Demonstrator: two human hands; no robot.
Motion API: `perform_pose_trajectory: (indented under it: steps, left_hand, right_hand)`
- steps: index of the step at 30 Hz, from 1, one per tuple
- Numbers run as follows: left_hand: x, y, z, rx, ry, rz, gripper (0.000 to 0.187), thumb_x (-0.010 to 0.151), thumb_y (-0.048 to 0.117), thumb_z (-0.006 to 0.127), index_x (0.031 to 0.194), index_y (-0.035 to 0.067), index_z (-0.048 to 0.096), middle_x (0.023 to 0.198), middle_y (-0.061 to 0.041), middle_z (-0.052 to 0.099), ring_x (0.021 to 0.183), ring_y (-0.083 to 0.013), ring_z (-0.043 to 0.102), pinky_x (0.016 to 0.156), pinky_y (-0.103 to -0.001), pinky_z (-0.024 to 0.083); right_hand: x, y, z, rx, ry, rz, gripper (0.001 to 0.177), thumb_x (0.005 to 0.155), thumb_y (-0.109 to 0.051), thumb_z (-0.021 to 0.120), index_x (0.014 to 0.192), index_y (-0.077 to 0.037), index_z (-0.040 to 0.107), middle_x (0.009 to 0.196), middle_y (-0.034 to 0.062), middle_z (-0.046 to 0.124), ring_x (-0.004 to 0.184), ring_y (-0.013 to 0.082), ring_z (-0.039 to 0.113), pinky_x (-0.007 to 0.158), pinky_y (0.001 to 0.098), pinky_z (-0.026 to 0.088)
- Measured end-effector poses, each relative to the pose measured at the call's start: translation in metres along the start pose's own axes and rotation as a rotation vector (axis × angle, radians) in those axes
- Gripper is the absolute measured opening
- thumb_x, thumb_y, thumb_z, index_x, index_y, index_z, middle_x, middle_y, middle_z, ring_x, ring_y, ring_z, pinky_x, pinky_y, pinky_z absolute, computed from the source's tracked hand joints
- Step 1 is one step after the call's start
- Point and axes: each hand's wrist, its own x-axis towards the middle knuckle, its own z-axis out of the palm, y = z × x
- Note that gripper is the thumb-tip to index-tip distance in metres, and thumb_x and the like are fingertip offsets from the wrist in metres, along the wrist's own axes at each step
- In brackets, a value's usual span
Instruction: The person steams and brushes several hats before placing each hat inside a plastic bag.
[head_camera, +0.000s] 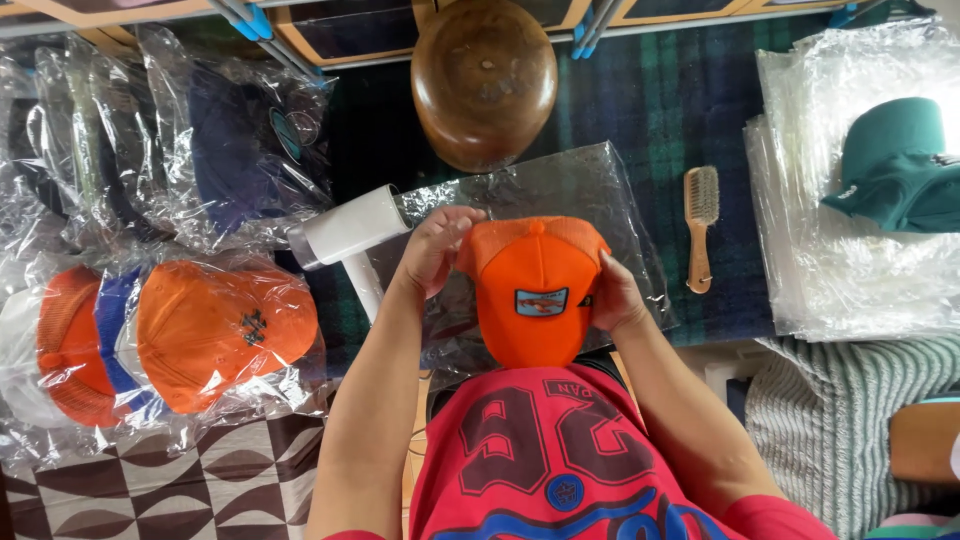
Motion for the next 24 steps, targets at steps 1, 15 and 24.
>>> perform_pose_trajectory:
  steps: [1,15,24]
  left_hand:
    - [0.007,-0.01,-0.012,0.053,0.023,-0.006,0.03,0.093,0.016,0.071,0.119,0.001,0.068,0.104,-0.015,0.072,0.101,-0.0258,0.067,0.09,-0.04,0.052]
    - [0.019,-0.097,-0.063,-0.436,0.122,-0.017,0.013,0.095,0.012,0.071,0.091,0.003,0.064,0.076,-0.015,0.069,0.073,-0.0318,0.071,0.073,-0.037,0.057]
    - [0.0,-0.06,-0.012,-0.518,0.129,-0.013,0.027,0.089,0.017,0.077,0.112,0.008,0.067,0.094,-0.014,0.074,0.087,-0.0306,0.072,0.081,-0.043,0.061]
  right_hand:
    - [0.002,-0.006,0.005,0.016,-0.036,-0.014,0.044,0.089,-0.041,0.07,0.118,-0.008,0.075,0.108,0.0171,0.077,0.094,0.0343,0.076,0.088,0.0479,0.059]
    - [0.015,-0.027,0.026,0.035,-0.044,-0.162,0.04,0.092,-0.031,0.074,0.119,-0.001,0.07,0.113,0.0195,0.075,0.102,0.0364,0.074,0.1,0.0537,0.055]
    - [-0.002,-0.028,0.066,-0.062,-0.063,-0.14,0.025,0.091,-0.027,0.073,0.105,-0.006,0.074,0.086,0.0131,0.074,0.075,0.0316,0.073,0.076,0.0407,0.059]
